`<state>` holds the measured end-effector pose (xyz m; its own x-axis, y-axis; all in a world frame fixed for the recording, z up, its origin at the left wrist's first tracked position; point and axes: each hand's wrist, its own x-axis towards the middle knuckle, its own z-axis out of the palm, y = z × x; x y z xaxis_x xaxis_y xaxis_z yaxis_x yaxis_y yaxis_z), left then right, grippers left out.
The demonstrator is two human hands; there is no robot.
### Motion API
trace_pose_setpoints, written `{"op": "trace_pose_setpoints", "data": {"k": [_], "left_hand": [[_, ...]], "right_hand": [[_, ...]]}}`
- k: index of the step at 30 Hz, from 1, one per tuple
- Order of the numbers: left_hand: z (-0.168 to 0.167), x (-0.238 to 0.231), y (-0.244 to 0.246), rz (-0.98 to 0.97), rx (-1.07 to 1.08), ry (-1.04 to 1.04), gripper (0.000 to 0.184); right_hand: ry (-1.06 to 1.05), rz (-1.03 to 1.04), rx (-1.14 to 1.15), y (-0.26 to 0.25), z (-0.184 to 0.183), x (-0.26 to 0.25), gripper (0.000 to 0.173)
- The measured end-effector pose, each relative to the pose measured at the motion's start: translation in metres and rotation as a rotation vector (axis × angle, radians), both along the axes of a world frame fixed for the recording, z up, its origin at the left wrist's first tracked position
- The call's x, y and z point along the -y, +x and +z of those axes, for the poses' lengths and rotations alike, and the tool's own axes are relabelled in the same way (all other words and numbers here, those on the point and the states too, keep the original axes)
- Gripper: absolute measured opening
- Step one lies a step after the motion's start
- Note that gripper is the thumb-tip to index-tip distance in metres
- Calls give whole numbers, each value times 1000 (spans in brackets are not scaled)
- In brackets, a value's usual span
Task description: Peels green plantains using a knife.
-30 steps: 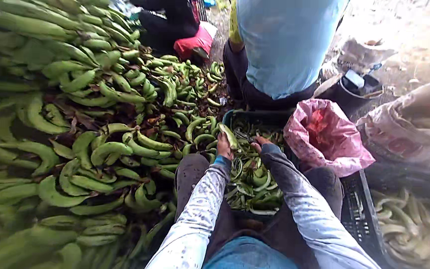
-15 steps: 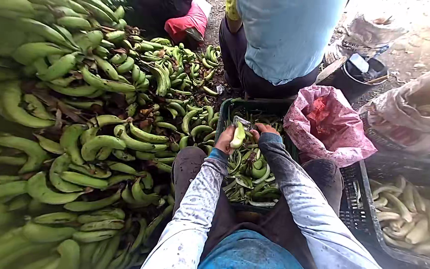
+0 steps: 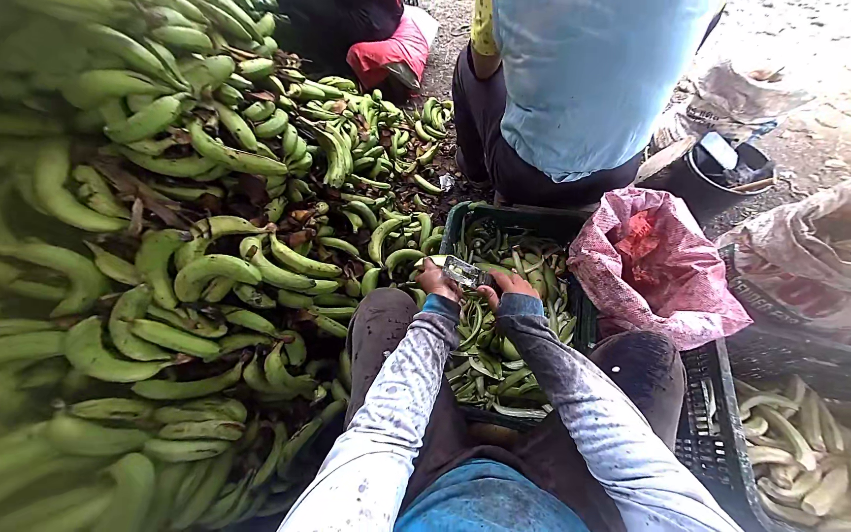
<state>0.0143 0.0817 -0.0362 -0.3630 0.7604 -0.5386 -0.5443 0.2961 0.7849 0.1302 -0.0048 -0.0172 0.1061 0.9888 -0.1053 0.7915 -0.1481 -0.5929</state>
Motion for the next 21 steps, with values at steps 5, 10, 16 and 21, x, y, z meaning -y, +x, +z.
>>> {"op": "trace_pose_setpoints", "data": {"k": [5,10,16,21], "left_hand": [[12,8,2,-329,18,198,40],[13,20,-16,-885,-210,349,48],[18,27,-15,-906,-165,155,40],[15,12,-24,-510,395,146,37]], "right_hand": [[-8,-50,-66,18,-4,-11,53],[25,-153,-42,44,-3,-22,52],[65,-192,-222,52,-18,-34,52],[244,90,43,7,3,15,50]]}}
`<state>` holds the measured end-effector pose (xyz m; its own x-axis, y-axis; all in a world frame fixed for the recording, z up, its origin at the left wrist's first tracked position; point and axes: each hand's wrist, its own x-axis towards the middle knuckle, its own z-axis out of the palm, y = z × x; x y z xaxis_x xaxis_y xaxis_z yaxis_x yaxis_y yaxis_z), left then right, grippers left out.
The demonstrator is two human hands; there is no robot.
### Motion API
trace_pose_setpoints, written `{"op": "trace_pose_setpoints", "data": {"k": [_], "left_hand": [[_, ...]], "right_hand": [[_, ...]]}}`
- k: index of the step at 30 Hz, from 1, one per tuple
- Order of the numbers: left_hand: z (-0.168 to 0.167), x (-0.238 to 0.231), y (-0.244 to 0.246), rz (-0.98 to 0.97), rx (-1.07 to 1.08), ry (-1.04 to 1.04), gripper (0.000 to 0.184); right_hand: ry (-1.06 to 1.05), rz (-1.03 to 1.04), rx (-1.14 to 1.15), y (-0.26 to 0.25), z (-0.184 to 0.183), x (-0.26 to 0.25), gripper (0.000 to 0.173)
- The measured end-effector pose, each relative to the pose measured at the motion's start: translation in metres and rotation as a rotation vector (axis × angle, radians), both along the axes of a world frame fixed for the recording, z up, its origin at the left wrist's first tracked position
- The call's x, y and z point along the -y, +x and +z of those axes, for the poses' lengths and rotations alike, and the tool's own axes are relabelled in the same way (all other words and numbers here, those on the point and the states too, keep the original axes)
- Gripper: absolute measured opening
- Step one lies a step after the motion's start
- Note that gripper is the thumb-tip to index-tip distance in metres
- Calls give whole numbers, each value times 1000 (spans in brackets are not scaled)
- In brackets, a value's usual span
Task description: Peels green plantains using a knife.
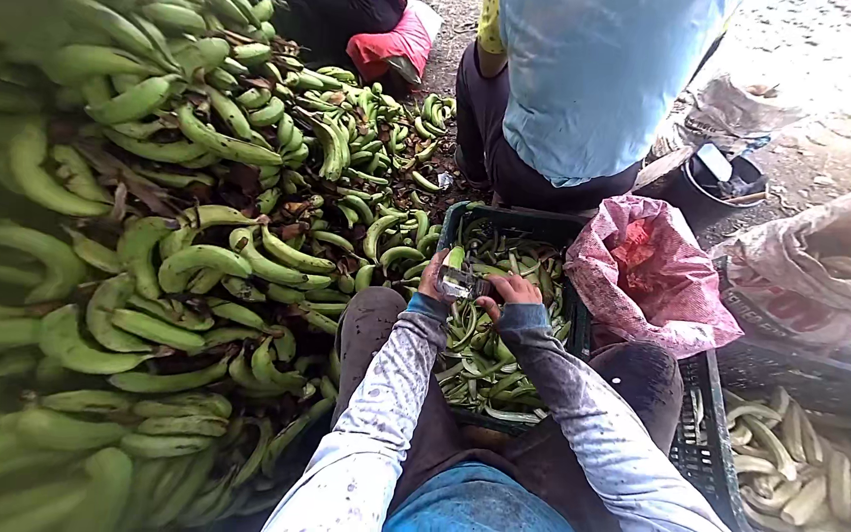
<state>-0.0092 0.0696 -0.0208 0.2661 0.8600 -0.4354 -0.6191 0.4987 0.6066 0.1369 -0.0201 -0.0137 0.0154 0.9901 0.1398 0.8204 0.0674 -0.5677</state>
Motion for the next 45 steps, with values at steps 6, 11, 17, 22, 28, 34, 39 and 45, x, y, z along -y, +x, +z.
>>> {"op": "trace_pose_setpoints", "data": {"k": [6,11,17,22,28,34,39,45], "left_hand": [[10,2,8,49,-121,12,31],[13,23,17,-280,-333,238,36],[7,6,11,-173,-189,60,36],[18,-1,-4,-134,-151,-27,41],[16,19,11,-188,15,137,35],[-6,12,0,-353,-231,246,37],[5,15,4,-411,-752,495,30],[5,10,-3,-365,-1054,777,35]], "right_hand": [[181,-51,75,7,-13,-10,50],[-257,-364,-280,37,-2,-45,48],[-80,-181,-304,40,-8,-29,48],[303,224,60,22,-18,-7,47],[-90,-122,-69,33,4,-31,50],[-229,-316,-448,70,-23,-64,51],[-179,-276,-457,64,-35,-57,49],[-110,-108,-256,66,-67,-60,49]]}}
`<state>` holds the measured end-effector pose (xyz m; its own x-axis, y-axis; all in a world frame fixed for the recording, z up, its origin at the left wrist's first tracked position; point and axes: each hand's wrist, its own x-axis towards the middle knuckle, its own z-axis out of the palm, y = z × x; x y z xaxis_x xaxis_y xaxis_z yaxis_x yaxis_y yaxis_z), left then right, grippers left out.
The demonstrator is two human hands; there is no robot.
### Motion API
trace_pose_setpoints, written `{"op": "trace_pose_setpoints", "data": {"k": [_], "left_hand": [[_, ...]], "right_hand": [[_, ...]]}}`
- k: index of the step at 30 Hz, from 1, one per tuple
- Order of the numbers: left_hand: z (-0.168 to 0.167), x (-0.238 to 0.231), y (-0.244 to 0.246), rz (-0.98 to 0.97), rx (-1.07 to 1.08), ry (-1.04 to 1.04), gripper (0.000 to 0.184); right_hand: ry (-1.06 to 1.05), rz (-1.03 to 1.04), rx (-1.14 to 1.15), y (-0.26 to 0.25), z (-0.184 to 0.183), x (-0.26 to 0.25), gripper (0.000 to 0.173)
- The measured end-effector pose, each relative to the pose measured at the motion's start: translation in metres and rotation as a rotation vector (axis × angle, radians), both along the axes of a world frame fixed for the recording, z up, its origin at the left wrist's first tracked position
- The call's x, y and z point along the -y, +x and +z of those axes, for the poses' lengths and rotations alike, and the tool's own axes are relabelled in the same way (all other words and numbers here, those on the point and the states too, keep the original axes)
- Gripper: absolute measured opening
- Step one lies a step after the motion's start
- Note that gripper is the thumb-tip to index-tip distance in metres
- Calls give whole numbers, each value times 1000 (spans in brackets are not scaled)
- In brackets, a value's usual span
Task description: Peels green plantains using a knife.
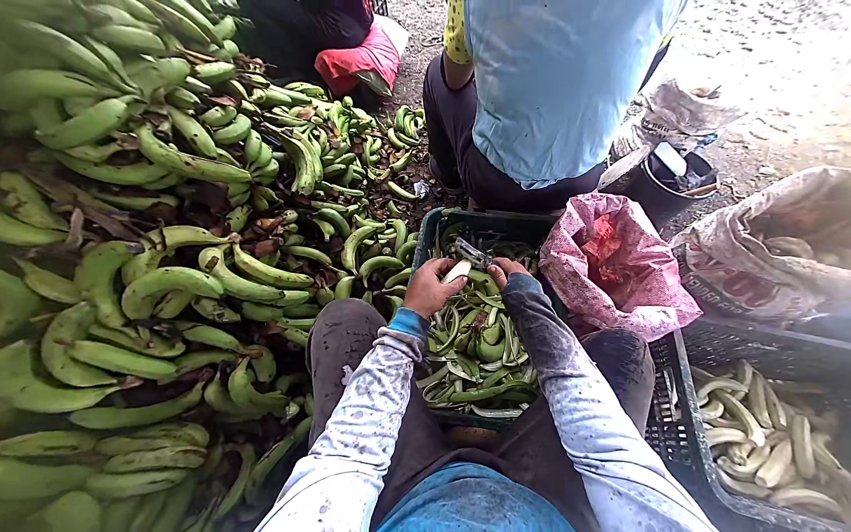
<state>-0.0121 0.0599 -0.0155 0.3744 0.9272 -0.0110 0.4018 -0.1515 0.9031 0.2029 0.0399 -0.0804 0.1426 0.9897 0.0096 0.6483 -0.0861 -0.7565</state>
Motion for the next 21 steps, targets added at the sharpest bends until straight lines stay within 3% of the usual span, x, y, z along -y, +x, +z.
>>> {"op": "trace_pose_setpoints", "data": {"k": [3,5,7,8,9,10,13,17,19,21], "left_hand": [[8,8,-13,-3,136,118,39],[8,5,-22,12,173,106,47],[7,0,-27,59,126,77,50],[5,-3,-28,99,102,65,52],[2,-4,-28,153,103,50,55],[-4,-4,-26,227,135,26,58],[-24,-3,-15,558,357,-170,67],[-37,11,15,870,779,-453,45],[-22,23,47,867,937,-500,41],[13,49,88,675,1019,-518,42]], "right_hand": [[-231,-96,-114,19,-66,-25,43],[-422,-130,-310,17,-40,-31,42],[-2,-169,-186,27,-45,-14,39],[120,-146,-35,36,-31,-1,43],[-232,-50,-3,46,33,14,47],[-371,-49,-28,53,68,23,47],[-55,-333,-316,75,79,48,39],[-165,-847,-707,81,153,79,54],[-133,-1027,-879,90,163,79,57],[-11,-1104,-1064,99,148,75,57]]}}
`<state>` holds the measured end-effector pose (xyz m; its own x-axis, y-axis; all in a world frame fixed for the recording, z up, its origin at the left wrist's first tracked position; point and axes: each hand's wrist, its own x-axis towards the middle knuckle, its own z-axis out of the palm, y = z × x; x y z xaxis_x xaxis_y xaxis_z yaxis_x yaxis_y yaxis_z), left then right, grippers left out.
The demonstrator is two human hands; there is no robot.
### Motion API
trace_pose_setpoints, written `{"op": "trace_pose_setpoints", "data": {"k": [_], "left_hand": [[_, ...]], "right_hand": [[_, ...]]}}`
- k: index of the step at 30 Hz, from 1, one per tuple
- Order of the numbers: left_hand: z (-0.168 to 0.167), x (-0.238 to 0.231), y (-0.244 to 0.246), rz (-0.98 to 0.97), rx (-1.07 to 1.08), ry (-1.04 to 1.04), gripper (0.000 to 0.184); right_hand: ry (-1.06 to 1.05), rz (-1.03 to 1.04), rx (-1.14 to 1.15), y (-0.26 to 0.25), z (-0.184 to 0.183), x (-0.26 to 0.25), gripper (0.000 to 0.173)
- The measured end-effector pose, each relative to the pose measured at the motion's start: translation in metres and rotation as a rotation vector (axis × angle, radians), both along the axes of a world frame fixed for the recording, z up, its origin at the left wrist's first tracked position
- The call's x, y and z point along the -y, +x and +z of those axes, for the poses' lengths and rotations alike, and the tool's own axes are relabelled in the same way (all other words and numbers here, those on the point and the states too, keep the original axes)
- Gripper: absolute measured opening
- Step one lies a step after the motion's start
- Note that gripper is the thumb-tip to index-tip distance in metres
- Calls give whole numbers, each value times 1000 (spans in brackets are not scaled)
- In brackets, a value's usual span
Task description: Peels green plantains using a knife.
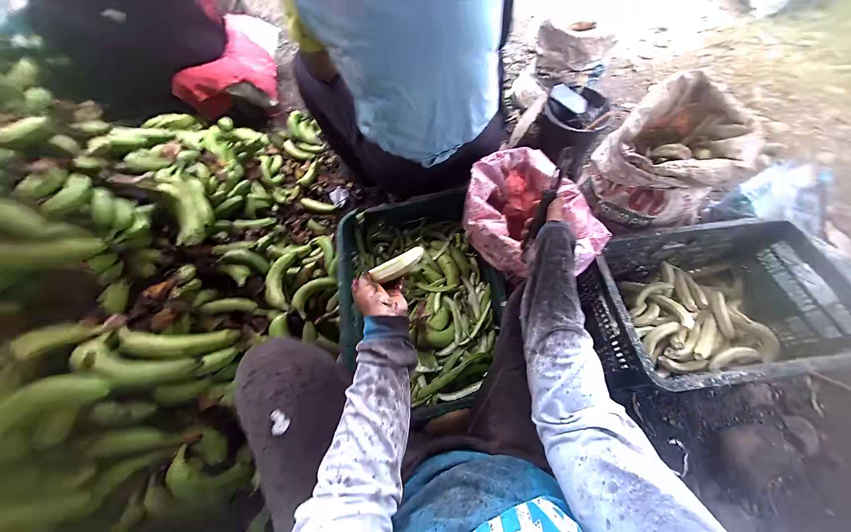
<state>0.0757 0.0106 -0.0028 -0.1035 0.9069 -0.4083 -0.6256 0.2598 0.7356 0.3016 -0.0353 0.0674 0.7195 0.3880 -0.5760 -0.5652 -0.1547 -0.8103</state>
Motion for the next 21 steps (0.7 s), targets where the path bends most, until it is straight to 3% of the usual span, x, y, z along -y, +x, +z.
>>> {"op": "trace_pose_setpoints", "data": {"k": [3,5,8,12,15,19,21], "left_hand": [[55,53,49,-468,5,316,51],[56,65,59,-764,-158,617,59],[3,45,57,-985,-751,980,56],[-87,10,15,-1576,-1479,1049,36],[-117,-9,-32,-1598,-1789,1214,42],[-121,-37,-69,-1506,-2005,845,101],[-123,-37,-74,-1524,-2103,751,116]], "right_hand": [[284,-70,58,8,-41,6,48],[187,-13,61,6,-23,22,46],[202,-69,-86,23,-9,6,49],[223,-38,-164,31,-13,0,53],[231,63,-34,30,-21,1,55],[252,135,28,25,-14,10,55],[253,166,22,24,-13,14,55]]}}
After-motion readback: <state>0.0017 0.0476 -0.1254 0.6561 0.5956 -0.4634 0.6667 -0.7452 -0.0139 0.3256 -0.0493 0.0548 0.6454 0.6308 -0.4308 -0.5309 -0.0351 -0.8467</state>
